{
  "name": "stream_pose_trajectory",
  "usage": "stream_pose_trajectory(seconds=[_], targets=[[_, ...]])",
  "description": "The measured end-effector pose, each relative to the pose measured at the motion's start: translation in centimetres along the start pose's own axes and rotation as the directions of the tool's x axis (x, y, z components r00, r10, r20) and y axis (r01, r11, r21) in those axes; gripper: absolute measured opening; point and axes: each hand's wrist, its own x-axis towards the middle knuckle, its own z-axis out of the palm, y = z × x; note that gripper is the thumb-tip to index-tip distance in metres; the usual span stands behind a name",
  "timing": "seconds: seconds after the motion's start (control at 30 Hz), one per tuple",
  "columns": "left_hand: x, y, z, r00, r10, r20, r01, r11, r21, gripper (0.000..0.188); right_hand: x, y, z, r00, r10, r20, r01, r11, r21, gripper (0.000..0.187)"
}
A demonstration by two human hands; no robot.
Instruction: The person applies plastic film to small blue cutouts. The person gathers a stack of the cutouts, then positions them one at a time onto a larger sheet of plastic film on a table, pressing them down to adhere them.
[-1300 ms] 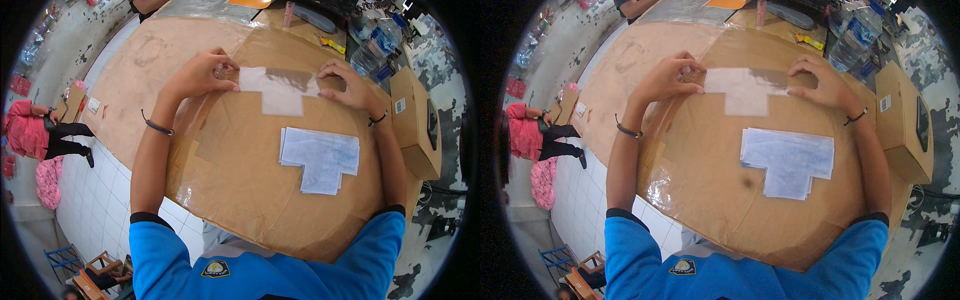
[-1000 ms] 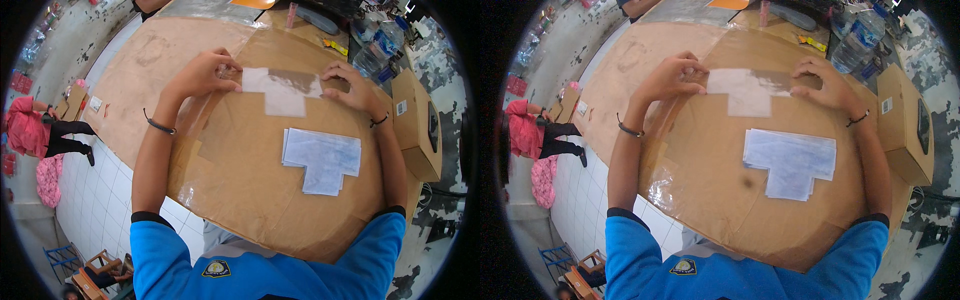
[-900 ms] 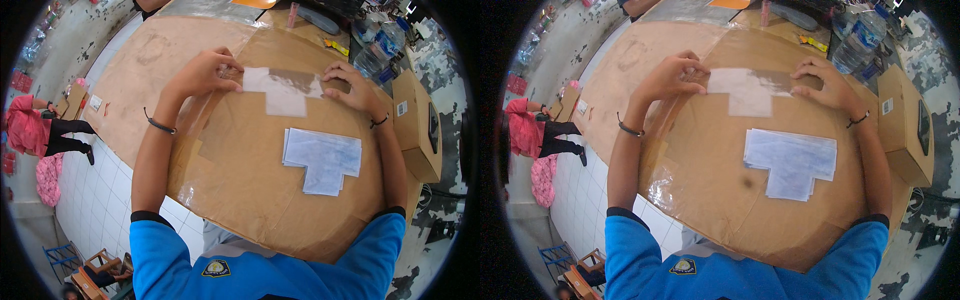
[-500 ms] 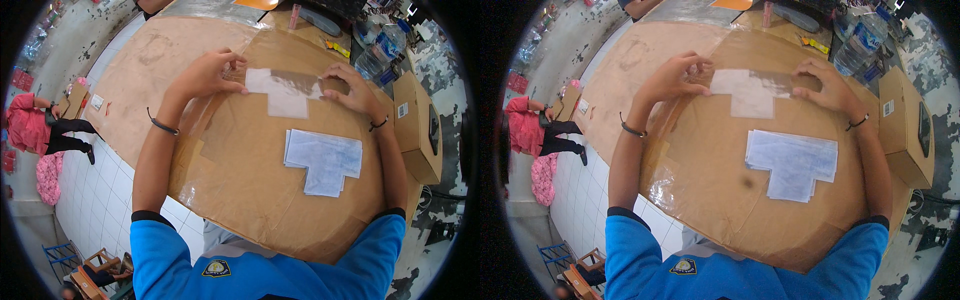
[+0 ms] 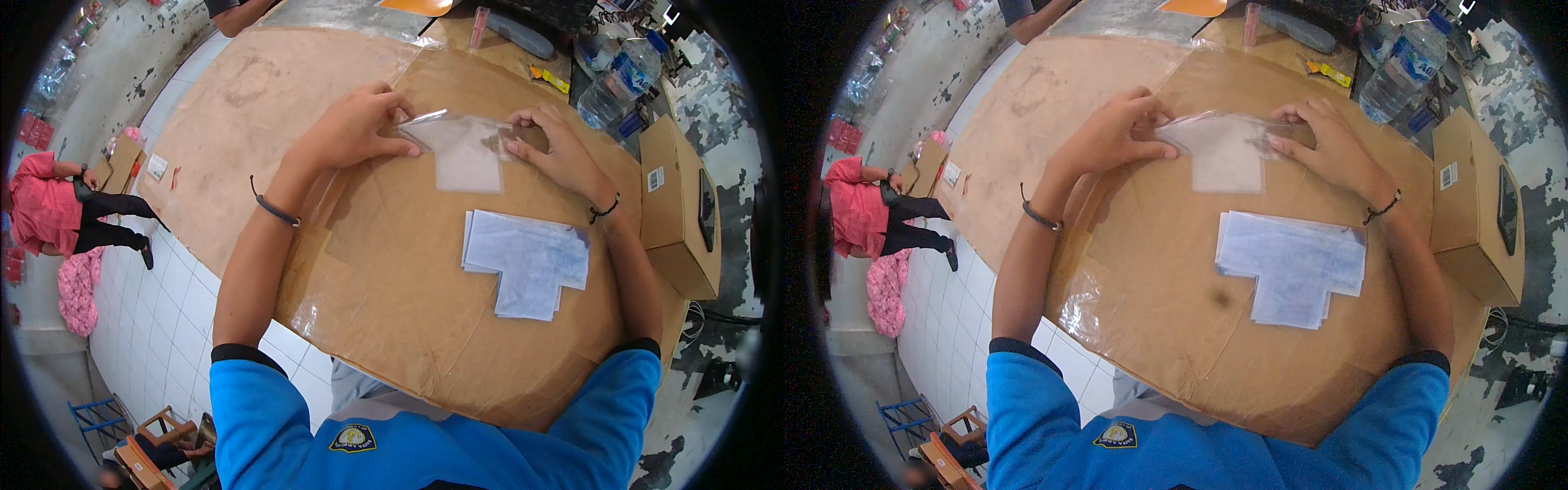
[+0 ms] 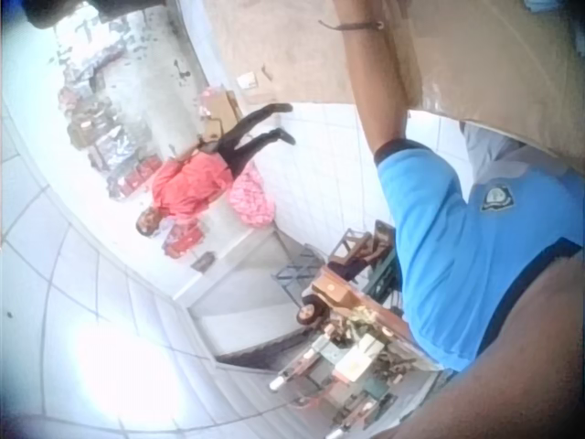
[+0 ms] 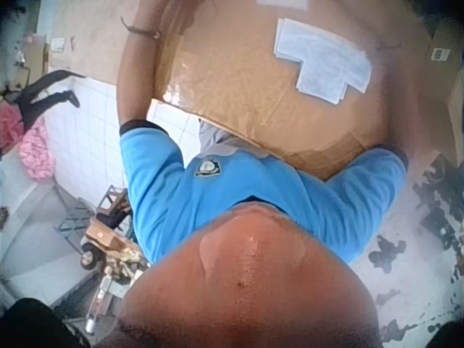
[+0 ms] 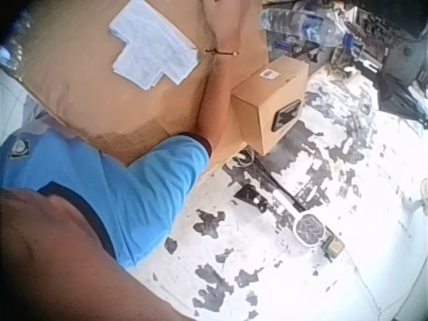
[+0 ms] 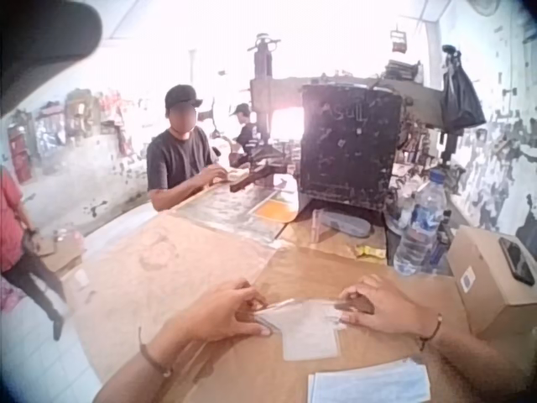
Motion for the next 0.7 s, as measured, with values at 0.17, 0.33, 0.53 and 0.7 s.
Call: stream_pose_trajectory(seconds=[0.17,0.33,0.53,0.7], targets=[[0.1,0.4,-0.1,1.000,0.004,0.023,-0.004,1.000,-0.024,0.055,0.2,0.6,0.5,1.000,0.018,-0.019,-0.017,0.996,0.091,0.025],[0.0,0.4,1.0,0.993,0.038,-0.108,-0.035,0.999,0.030,0.052,-0.2,-0.4,1.2,0.984,0.142,-0.107,-0.110,0.959,0.262,0.020],[0.6,0.6,1.3,0.976,0.045,-0.213,-0.052,0.998,-0.027,0.031,-0.1,-1.4,0.5,0.973,0.117,-0.197,-0.073,0.974,0.216,0.022],[0.2,2.8,-0.6,0.958,-0.096,-0.270,0.002,0.945,-0.328,0.023,0.5,-4.0,-1.5,0.925,0.199,-0.322,-0.118,0.960,0.255,0.022]])
